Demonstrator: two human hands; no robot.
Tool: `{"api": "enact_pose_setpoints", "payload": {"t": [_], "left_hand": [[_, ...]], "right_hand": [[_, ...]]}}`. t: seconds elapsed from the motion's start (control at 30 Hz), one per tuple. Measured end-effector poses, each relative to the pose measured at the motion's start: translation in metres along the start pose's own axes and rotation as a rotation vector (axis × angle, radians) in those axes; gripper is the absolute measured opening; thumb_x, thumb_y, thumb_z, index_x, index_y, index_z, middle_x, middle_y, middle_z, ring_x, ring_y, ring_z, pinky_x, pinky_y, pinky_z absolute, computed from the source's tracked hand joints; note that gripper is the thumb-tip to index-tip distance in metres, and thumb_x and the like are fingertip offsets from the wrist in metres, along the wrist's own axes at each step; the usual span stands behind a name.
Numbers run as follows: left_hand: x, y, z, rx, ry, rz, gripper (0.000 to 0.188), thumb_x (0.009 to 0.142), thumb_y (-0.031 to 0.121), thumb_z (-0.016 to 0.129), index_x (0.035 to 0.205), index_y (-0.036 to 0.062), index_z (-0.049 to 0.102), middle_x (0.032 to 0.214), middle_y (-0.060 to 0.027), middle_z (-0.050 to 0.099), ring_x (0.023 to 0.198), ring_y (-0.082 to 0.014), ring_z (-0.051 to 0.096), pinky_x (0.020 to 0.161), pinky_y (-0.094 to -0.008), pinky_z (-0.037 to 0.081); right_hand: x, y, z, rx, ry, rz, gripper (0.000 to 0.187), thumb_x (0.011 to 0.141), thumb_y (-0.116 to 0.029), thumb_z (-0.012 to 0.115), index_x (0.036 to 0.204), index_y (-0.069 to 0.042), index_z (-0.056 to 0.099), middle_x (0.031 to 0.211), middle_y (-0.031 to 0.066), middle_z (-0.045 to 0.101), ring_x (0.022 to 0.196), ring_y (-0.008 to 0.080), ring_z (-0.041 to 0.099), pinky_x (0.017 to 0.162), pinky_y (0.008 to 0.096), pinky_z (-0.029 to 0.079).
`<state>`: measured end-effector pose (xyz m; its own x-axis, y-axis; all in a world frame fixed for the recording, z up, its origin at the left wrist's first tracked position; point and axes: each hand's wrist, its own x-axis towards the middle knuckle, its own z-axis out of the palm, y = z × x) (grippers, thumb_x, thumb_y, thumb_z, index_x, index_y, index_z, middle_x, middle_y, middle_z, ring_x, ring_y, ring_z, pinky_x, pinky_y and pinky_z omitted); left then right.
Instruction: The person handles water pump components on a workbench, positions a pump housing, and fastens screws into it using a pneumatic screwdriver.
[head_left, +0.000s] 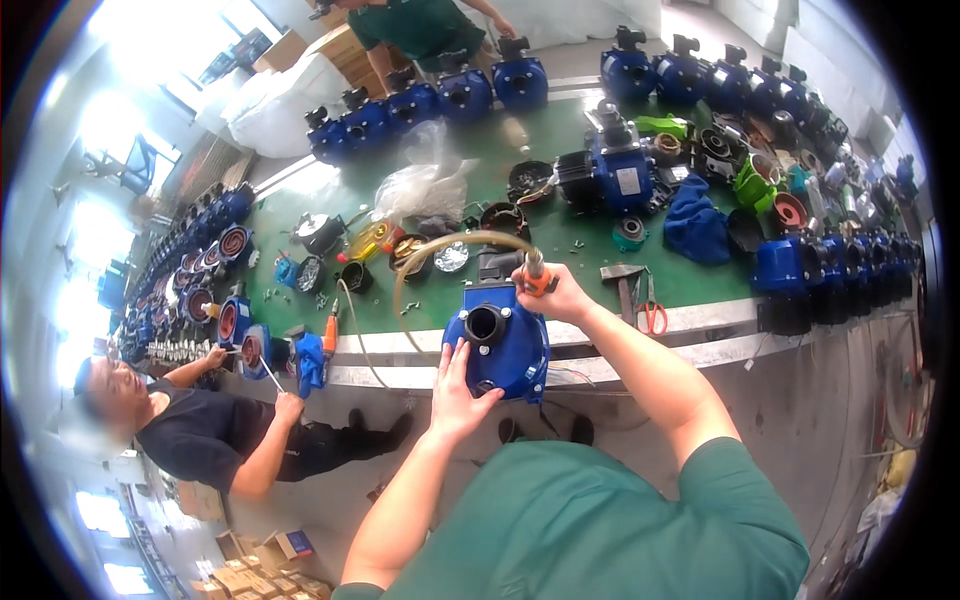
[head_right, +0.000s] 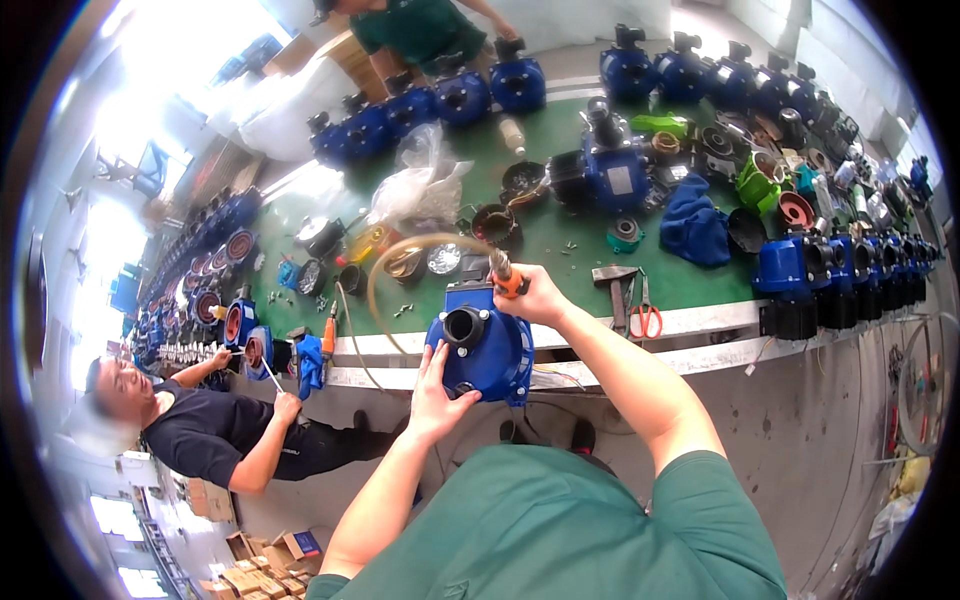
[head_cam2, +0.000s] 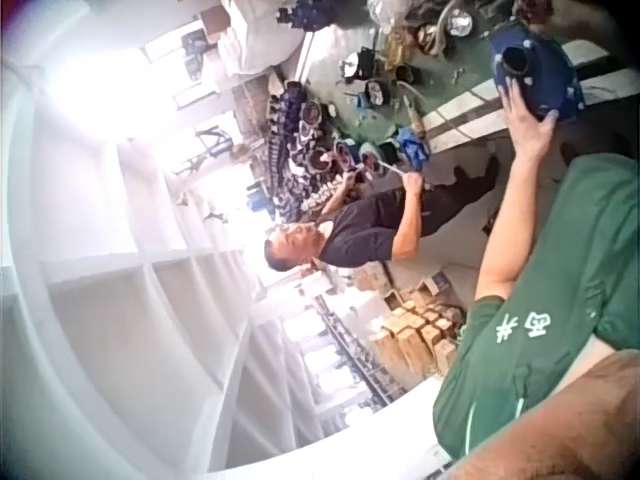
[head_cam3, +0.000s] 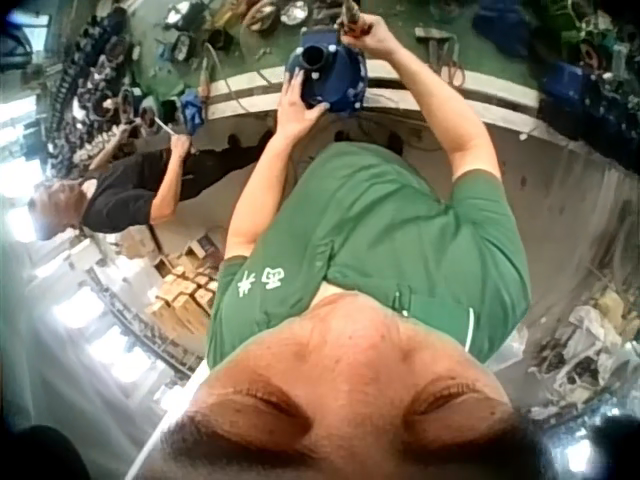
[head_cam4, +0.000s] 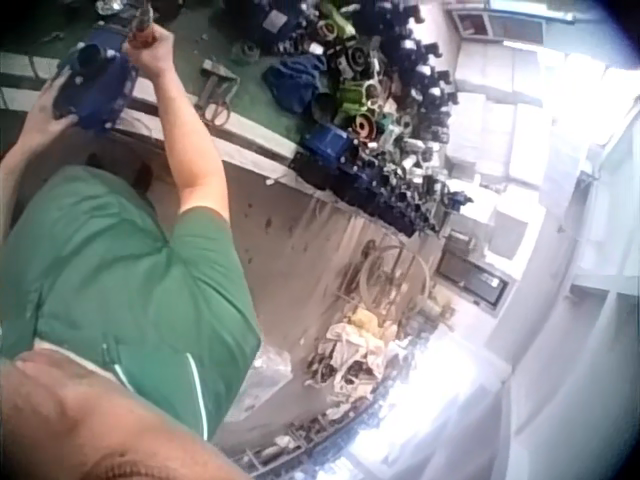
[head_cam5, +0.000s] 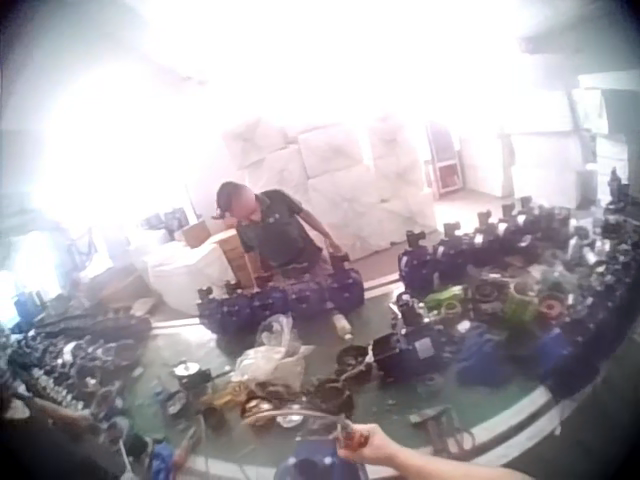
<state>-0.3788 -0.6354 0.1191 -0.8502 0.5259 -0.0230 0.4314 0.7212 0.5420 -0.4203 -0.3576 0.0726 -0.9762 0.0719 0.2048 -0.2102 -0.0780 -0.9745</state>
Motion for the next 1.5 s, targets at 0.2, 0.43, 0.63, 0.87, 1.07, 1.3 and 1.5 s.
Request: {"api": "enact_pose_setpoints", "payload": {"t": [0.2, 0.43, 0.63, 0.87, 1.07, 1.3, 1.5], "left_hand": [[0.001, -0.003, 0.0, -0.018, 0.001, 0.0, 0.098, 0.07, 0.031, 0.087, 0.149, -0.0005, 0.038, 0.157, -0.0184, 0.037, 0.151, -0.0357, 0.024, 0.121, -0.0446, 0.028], [0.001, 0.003, -0.004, -0.029, -0.022, -0.037, 0.097, 0.07, 0.031, 0.087, 0.148, 0.0001, 0.04, 0.157, -0.0167, 0.037, 0.151, -0.0336, 0.024, 0.121, -0.0429, 0.029], [0.001, 0.008, -0.006, -0.043, -0.027, -0.058, 0.096, 0.07, 0.031, 0.087, 0.148, 0.001, 0.041, 0.158, -0.0147, 0.037, 0.151, -0.0322, 0.024, 0.121, -0.0427, 0.029], [0.0, 0.004, -0.007, -0.042, -0.021, -0.087, 0.094, 0.07, 0.03, 0.087, 0.148, 0.0023, 0.042, 0.157, -0.0132, 0.039, 0.151, -0.0303, 0.024, 0.121, -0.0423, 0.03], [0.001, 0.007, -0.009, -0.051, -0.041, -0.091, 0.094, 0.07, 0.031, 0.087, 0.149, 0.0047, 0.043, 0.158, -0.0115, 0.039, 0.152, -0.0294, 0.024, 0.122, -0.0419, 0.029], [0.0, -0.001, -0.008, -0.017, -0.04, -0.078, 0.096, 0.071, 0.034, 0.087, 0.15, 0.0048, 0.041, 0.161, -0.0085, 0.033, 0.152, -0.0271, 0.021, 0.121, -0.0418, 0.03], [0.0, -0.005, -0.007, 0.009, -0.031, -0.054, 0.096, 0.072, 0.037, 0.086, 0.15, 0.0033, 0.041, 0.16, -0.0112, 0.036, 0.152, -0.0274, 0.023, 0.122, -0.0416, 0.029]], "right_hand": [[0.0, -0.001, 0.014, 0.013, 0.027, -0.005, 0.022, 0.079, -0.003, 0.073, 0.101, -0.001, 0.066, 0.086, -0.002, 0.064, 0.084, 0.0057, 0.056, 0.081, 0.0251, 0.05], [0.014, -0.012, 0.004, -0.051, -0.142, 0.186, 0.031, 0.077, -0.001, 0.069, 0.107, -0.002, 0.066, 0.085, -0.0017, 0.064, 0.079, 0.0071, 0.059, 0.072, 0.0257, 0.05], [0.009, 0.003, 0.006, 0.012, -0.036, 0.06, 0.025, 0.076, 0.0, 0.068, 0.101, -0.002, 0.066, 0.085, -0.0014, 0.064, 0.079, 0.0072, 0.059, 0.075, 0.0251, 0.05], [0.009, 0.007, 0.016, -0.069, -0.062, 0.074, 0.023, 0.075, 0.0, 0.071, 0.098, -0.001, 0.066, 0.085, -0.0016, 0.063, 0.081, 0.0079, 0.058, 0.078, 0.0257, 0.049], [0.007, 0.002, 0.012, -0.056, -0.013, 0.096, 0.026, 0.075, 0.0, 0.072, 0.101, -0.001, 0.066, 0.087, -0.0014, 0.064, 0.083, 0.0075, 0.059, 0.079, 0.0255, 0.05], [-0.042, -0.043, 0.006, 0.057, 0.075, 0.179, 0.037, 0.074, 0.008, 0.067, 0.109, -0.004, 0.063, 0.094, 0.0018, 0.065, 0.085, 0.0099, 0.062, 0.076, 0.026, 0.051], [-0.113, -0.025, 0.04, 0.183, 0.019, 0.201, 0.036, 0.076, 0.011, 0.066, 0.109, -0.003, 0.06, 0.091, 0.0064, 0.062, 0.089, 0.0156, 0.062, 0.081, 0.0315, 0.053]]}}
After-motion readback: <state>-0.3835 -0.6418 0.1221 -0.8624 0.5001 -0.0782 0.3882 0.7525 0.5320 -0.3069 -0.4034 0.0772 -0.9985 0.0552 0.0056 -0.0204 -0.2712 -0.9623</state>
